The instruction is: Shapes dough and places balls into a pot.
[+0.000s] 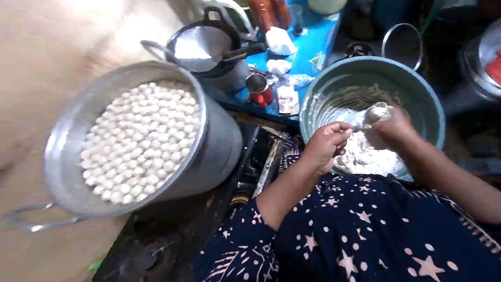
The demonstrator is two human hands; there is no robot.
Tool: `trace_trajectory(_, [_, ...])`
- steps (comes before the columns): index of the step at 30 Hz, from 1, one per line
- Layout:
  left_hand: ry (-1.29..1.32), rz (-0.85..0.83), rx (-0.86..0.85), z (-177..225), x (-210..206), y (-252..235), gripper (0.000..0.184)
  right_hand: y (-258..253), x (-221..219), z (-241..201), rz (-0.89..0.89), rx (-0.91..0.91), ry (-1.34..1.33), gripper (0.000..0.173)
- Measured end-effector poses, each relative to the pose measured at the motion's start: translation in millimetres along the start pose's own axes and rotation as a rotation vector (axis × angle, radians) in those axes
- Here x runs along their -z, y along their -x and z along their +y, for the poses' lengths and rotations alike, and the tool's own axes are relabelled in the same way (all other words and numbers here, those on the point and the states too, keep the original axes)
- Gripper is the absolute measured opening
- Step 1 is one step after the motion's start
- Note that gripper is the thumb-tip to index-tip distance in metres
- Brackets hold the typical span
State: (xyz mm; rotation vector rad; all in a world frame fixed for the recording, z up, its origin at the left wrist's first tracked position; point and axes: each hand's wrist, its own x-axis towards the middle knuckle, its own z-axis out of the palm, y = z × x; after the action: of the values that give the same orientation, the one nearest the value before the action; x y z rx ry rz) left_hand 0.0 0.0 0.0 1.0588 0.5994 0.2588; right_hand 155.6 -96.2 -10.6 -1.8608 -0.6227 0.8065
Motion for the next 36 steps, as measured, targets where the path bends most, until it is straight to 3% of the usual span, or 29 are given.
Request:
trace_trajectory(3, [-0.008,0.104,-0.160,31,37,22,0.019,-10,19,16,-0.084,-0.025,-0.132,0.028])
trace_trajectory(5, [-0.126,0.260,-0.346,55,77,44,0.019,-22,27,22,-0.157,-0.028,-0.097,0.021])
trace_trajectory(8, [-0.578,0.725,-0.490,86,143,84,0.016,-33,21,31,-0.153,-0.030,-0.117,0.017])
trace_trajectory(10, [-1.053,1.046,-0.289,101,186,108,0.028,-32,12,36,-0.091,-0.030,-0.176,0.017])
trace_trajectory(12, [-1.326,1.118,0.067,107,215,121,0.033,-25,4,28,-0.049,-0.069,-0.125,0.023])
trace_trajectory(14, [-1.379,1.135,0.187,105,223,122,0.034,-21,-4,20,-0.051,-0.115,-0.157,0.020])
trace_trajectory(17, [-1.232,1.103,-0.072,101,192,112,0.034,-22,-7,18,-0.156,-0.172,-0.257,0.006])
trace_trajectory(20, [-0.778,0.778,-0.379,71,136,77,0.023,-27,-10,17,-0.250,-0.249,-0.212,0.022])
trace_trajectory(22, [-0.512,0.512,-0.387,44,92,50,0.016,-22,-13,8,-0.244,-0.249,-0.130,0.022])
trace_trajectory(25, [-0.443,0.295,-0.313,10,50,22,0.017,-11,-14,3,-0.210,-0.128,-0.082,0.014])
trace_trajectory(31, [-0.631,0.220,-0.308,-10,21,-1,0.021,-4,-8,0,-0.124,0.055,-0.055,0.006])
trace_trajectory(36, [-0.619,0.184,-0.359,-17,16,-3,0.019,-1,-6,-1,-0.110,0.107,-0.043,0.012])
